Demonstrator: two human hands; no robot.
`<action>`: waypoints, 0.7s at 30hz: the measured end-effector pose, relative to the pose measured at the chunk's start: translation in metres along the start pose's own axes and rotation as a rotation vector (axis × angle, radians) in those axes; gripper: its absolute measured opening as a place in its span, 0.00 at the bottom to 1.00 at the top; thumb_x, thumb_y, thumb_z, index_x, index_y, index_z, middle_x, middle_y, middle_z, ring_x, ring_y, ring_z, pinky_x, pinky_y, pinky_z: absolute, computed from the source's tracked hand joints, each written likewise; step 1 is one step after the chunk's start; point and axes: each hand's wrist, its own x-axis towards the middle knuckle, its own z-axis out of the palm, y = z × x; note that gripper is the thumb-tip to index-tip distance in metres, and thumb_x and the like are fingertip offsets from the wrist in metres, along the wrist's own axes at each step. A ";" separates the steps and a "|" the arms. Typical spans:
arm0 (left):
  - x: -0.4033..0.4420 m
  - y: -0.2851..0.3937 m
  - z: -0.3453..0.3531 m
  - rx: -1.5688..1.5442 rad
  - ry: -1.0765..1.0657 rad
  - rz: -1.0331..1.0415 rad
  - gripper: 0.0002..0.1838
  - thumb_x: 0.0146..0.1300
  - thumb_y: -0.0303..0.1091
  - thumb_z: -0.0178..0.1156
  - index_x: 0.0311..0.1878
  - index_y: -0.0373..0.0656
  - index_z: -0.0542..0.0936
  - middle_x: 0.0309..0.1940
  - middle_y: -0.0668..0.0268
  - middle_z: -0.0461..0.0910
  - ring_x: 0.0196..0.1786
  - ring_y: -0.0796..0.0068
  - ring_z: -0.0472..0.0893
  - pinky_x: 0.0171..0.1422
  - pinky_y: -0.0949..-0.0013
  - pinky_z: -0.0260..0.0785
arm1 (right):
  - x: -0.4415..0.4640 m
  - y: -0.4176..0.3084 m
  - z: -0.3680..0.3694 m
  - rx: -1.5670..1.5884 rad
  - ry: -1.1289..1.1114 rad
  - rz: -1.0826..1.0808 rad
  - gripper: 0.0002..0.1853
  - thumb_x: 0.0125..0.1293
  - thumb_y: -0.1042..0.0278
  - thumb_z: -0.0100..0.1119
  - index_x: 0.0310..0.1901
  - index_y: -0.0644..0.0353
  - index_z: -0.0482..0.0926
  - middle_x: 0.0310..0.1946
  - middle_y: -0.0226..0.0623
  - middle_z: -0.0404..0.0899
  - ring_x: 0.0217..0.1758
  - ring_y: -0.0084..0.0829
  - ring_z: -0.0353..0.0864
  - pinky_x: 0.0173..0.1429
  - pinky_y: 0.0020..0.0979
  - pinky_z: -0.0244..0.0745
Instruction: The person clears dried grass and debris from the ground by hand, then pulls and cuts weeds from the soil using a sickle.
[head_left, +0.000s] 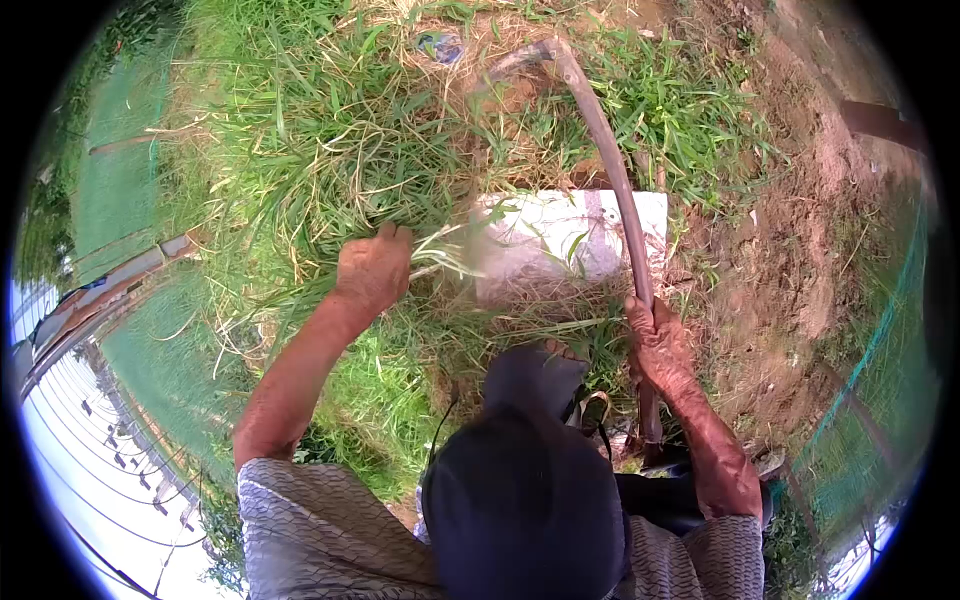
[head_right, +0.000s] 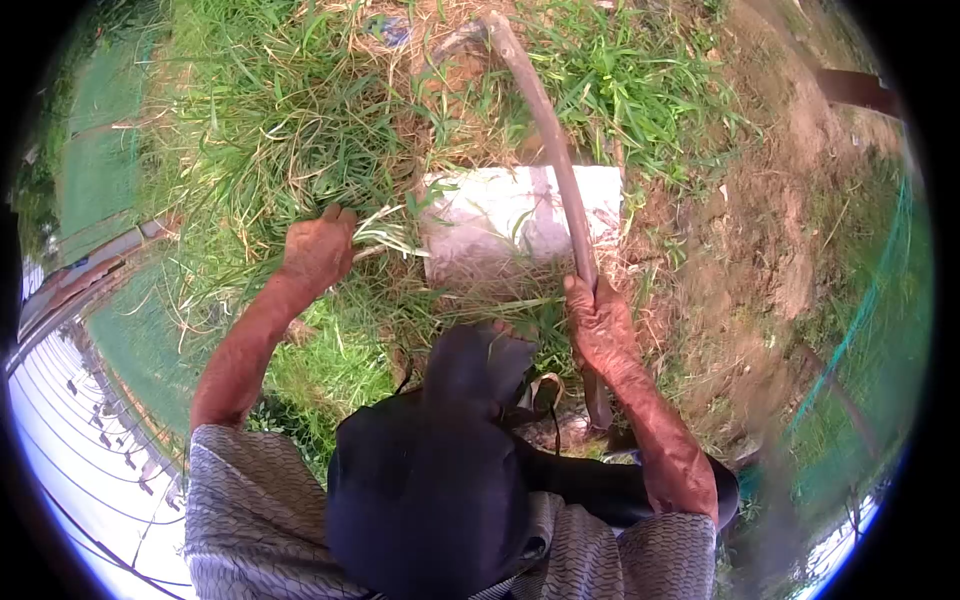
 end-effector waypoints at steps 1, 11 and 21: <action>0.011 0.005 -0.009 -0.029 0.119 -0.024 0.20 0.52 0.31 0.64 0.48 0.40 0.72 0.46 0.58 0.75 0.26 0.69 0.80 0.25 0.69 0.74 | -0.003 0.019 0.005 -0.001 0.002 -0.006 0.23 0.68 0.43 0.51 0.42 0.60 0.68 0.13 0.23 0.63 0.10 0.18 0.63 0.13 0.25 0.60; 0.111 -0.046 -0.012 -0.044 0.099 -0.216 0.22 0.54 0.28 0.59 0.54 0.39 0.69 0.54 0.50 0.71 0.35 0.56 0.84 0.33 0.61 0.77 | -0.011 -0.027 -0.004 0.284 -0.049 -0.035 0.24 0.69 0.44 0.51 0.44 0.62 0.69 0.13 0.24 0.62 0.11 0.17 0.62 0.14 0.24 0.59; 0.094 -0.038 0.017 -0.092 0.233 -0.188 0.18 0.52 0.26 0.59 0.48 0.38 0.71 0.43 0.47 0.75 0.31 0.55 0.84 0.29 0.57 0.77 | -0.036 0.027 0.000 0.021 -0.120 0.024 0.29 0.66 0.38 0.53 0.47 0.62 0.73 0.21 0.26 0.68 0.23 0.19 0.68 0.25 0.26 0.65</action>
